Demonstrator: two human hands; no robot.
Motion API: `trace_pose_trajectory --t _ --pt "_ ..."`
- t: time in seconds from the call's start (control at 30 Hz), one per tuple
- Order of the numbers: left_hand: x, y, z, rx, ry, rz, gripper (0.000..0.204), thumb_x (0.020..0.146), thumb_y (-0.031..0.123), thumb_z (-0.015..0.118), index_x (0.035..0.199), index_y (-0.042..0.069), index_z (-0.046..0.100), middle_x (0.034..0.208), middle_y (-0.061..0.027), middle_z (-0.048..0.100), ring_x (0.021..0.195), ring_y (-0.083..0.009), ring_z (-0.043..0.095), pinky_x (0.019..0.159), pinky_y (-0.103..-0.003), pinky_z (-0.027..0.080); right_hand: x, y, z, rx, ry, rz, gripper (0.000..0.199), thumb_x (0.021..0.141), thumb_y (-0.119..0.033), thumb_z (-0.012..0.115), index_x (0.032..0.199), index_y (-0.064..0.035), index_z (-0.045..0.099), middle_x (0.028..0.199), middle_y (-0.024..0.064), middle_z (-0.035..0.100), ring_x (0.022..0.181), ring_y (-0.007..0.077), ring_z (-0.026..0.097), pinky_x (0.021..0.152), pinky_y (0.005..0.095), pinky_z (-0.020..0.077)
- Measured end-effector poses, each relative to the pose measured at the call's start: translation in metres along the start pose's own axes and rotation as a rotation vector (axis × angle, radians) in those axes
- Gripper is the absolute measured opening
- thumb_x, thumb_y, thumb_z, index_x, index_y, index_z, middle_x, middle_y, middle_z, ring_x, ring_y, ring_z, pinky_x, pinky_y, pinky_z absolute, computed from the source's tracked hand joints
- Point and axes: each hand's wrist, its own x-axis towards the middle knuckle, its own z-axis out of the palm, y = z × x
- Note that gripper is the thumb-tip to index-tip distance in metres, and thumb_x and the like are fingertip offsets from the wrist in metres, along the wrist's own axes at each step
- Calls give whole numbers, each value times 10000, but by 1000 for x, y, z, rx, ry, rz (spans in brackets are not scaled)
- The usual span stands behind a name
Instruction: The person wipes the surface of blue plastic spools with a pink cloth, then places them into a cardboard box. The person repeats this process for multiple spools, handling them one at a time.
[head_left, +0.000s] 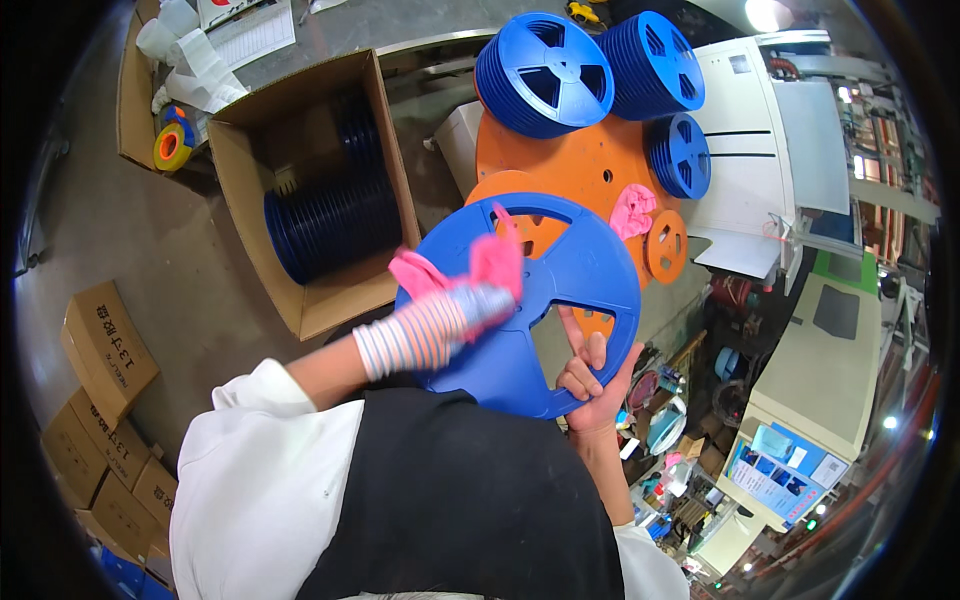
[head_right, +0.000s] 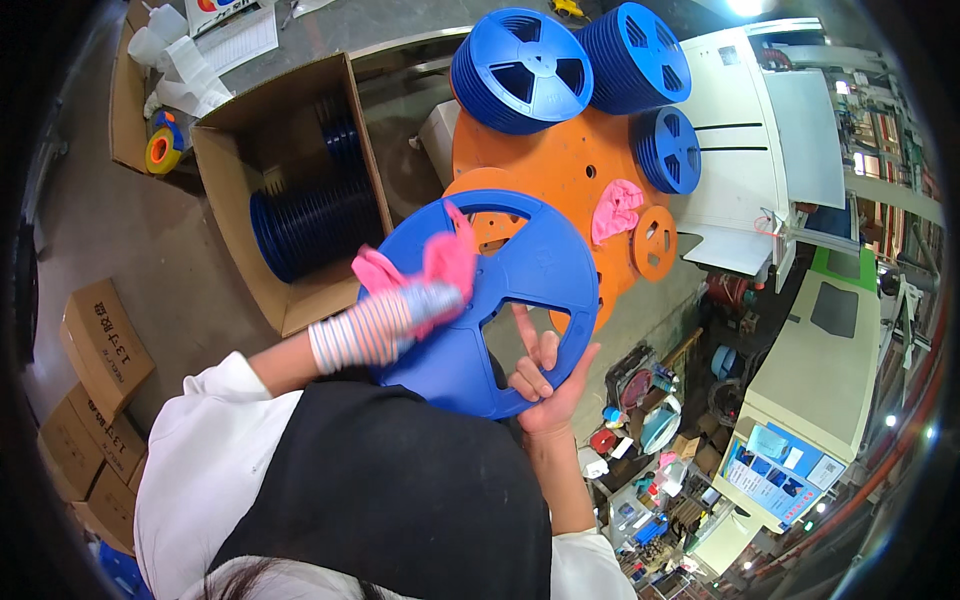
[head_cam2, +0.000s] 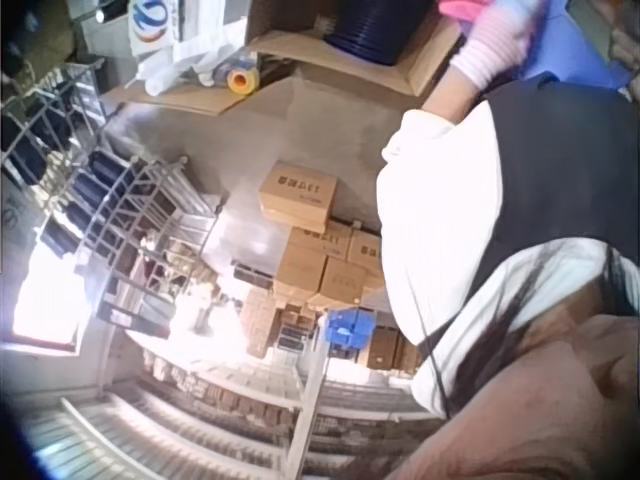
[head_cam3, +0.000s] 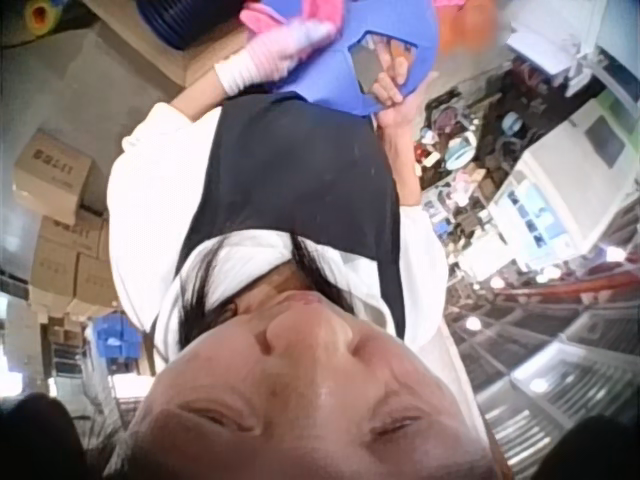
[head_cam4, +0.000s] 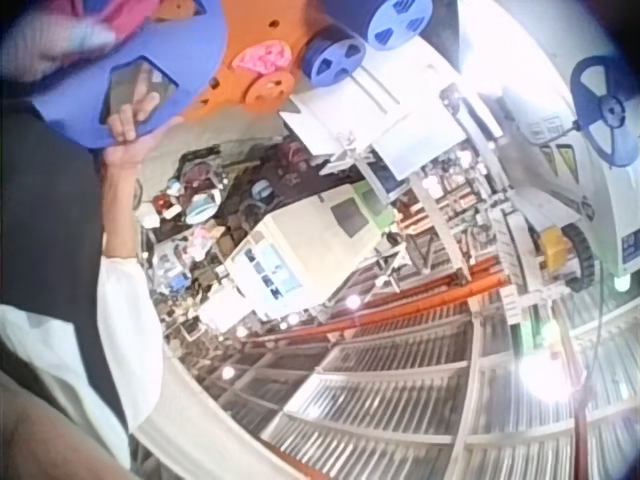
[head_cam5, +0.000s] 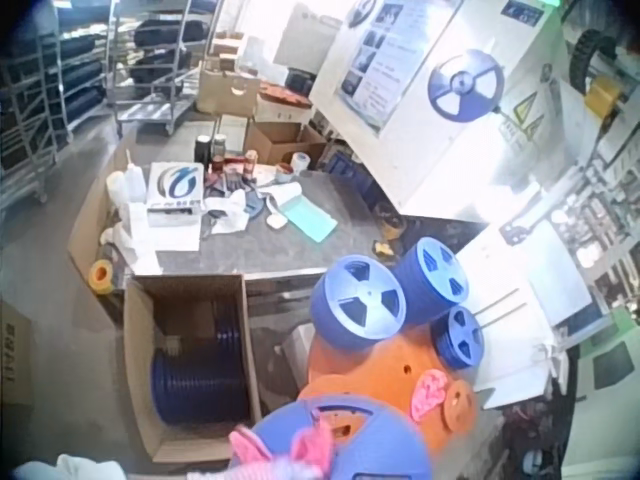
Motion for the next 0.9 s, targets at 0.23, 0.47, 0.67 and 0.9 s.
trace_pose_trajectory --t 0.23,0.47,0.67,0.9 --pt "-13 -13 -28 121 -31 32 338 915 269 689 1215 129 623 949 -59 681 850 -97 638 740 -249 523 -1 4 0 -47 31 3 595 973 -597 449 728 -64 344 1576 213 255 399 28 313 384 185 260" --pt "-9 -7 -38 870 -277 450 524 834 32 625 1345 99 527 1258 -173 581 1174 -305 575 971 -382 483 -1 5 5 -27 34 43 606 977 -605 427 736 -54 352 1582 214 237 402 31 330 389 188 279" --pt "-24 6 -22 1572 -428 935 564 835 74 688 1371 102 516 1187 -155 630 1116 -303 603 972 -369 480 2 7 2 -1 -7 67 629 952 -650 428 740 -61 367 1563 195 293 404 35 323 402 192 269" --pt "14 36 -47 -42 350 169 161 872 242 716 839 117 620 719 -24 568 541 -125 480 508 -300 415 5 11 11 -40 -44 78 661 913 -704 440 734 -69 397 1564 189 299 400 39 320 404 195 257"
